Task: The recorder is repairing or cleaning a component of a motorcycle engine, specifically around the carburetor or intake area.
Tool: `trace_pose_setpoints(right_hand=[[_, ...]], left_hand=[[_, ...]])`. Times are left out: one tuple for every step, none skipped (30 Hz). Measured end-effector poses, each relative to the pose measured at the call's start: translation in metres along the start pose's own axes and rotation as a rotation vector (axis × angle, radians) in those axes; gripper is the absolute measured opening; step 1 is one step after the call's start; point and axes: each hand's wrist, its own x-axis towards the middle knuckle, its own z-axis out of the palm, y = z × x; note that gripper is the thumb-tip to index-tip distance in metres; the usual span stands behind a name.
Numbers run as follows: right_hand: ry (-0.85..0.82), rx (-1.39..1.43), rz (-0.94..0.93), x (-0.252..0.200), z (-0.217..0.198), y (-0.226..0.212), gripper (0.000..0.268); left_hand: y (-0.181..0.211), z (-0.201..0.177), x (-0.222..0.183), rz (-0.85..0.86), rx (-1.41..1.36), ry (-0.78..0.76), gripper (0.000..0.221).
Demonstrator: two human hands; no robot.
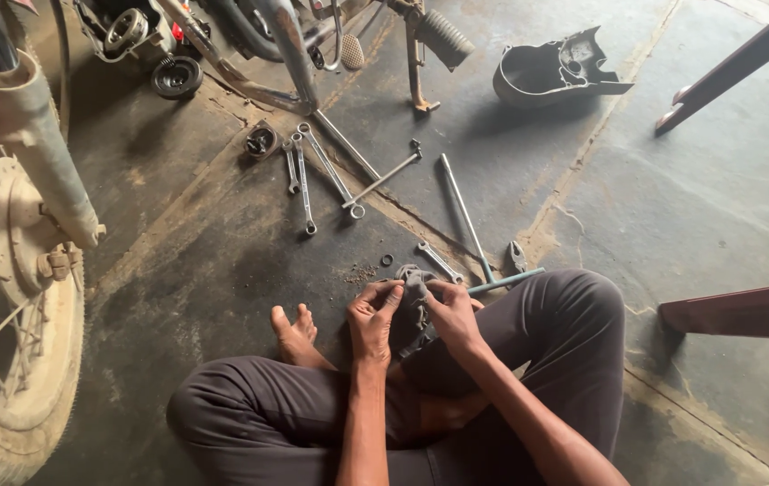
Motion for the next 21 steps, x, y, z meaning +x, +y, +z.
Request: trace_pose_setpoints(right_hand=[[-0.002,0.004,0.0,0.0,0.001,-0.001,0.029],[-0.008,0.032,-0.01,-0.001,0.001,-0.002,0.028],[-0.013,0.06,-0.02,-0.002,0.001,-0.003,0.028],[-0.01,0.061,-0.019,-0.002,0.0,-0.004,0.028],[-0.034,0.069,-0.051,-0.002,0.0,-0.005,0.028],[-0.058,0.077,-0.084,-0.003,-0.002,-0.006,0.027],[-0.055,0.077,-0.082,-0.002,-0.004,-0.001,0.027],[-0.056,0.033,-0.098,0.0,-0.004,0.004,0.027],[-0.058,-0.011,-0.114,0.001,-0.005,0.009,0.027],[-0.059,-0.011,-0.113,0.0,-0.004,0.004,0.027],[-0.09,-0.01,-0.192,-0.001,-0.004,-0.001,0.027],[-0.121,-0.01,-0.271,-0.002,-0.004,-0.007,0.027],[-0.123,-0.01,-0.271,-0.004,-0.003,-0.013,0.027],[-0.151,-0.071,-0.29,-0.006,-0.003,-0.02,0.028],[-0.178,-0.131,-0.309,-0.008,-0.003,-0.026,0.029],[-0.181,-0.133,-0.309,-0.009,-0.002,-0.028,0.029],[-0.199,-0.104,-0.256,-0.01,-0.001,-0.03,0.03],[-0.215,-0.075,-0.204,-0.01,-0.001,-0.032,0.032],[-0.217,-0.078,-0.206,-0.01,-0.001,-0.032,0.032],[-0.25,-0.078,-0.269,-0.009,-0.002,-0.033,0.032],[-0.283,-0.078,-0.332,-0.009,-0.002,-0.033,0.033]], left_hand=[[0.002,0.0,0.0,0.001,0.004,0.001,0.014],[0.003,0.001,-0.001,0.005,-0.002,0.001,0.015],[0.004,0.002,-0.001,0.009,-0.007,0.001,0.015],[0.003,0.001,0.0,0.006,-0.006,-0.002,0.015],[0.001,0.0,0.001,-0.028,-0.06,-0.006,0.014],[-0.001,-0.001,0.002,-0.062,-0.116,-0.01,0.014],[-0.004,-0.003,0.002,-0.065,-0.116,-0.011,0.014],[-0.005,-0.005,0.003,-0.078,-0.126,-0.01,0.014],[-0.007,-0.008,0.004,-0.091,-0.135,-0.009,0.014],[-0.004,-0.008,0.003,-0.091,-0.135,-0.008,0.014],[-0.002,-0.008,0.002,-0.096,-0.181,-0.017,0.014],[0.001,-0.008,0.002,-0.1,-0.227,-0.026,0.014],[0.002,-0.009,0.001,-0.1,-0.228,-0.024,0.014],[0.003,-0.01,0.001,-0.126,-0.248,-0.015,0.014],[0.004,-0.011,0.0,-0.153,-0.268,-0.005,0.013],[0.003,-0.012,0.0,-0.152,-0.271,-0.003,0.013],[0.003,-0.014,0.0,-0.161,-0.282,0.006,0.014],[0.002,-0.014,0.0,-0.17,-0.294,0.013,0.014],[-0.001,-0.016,0.002,-0.168,-0.297,0.014,0.014],[-0.004,-0.018,0.002,-0.175,-0.31,0.023,0.014],[-0.007,-0.02,0.004,-0.183,-0.322,0.033,0.014]])
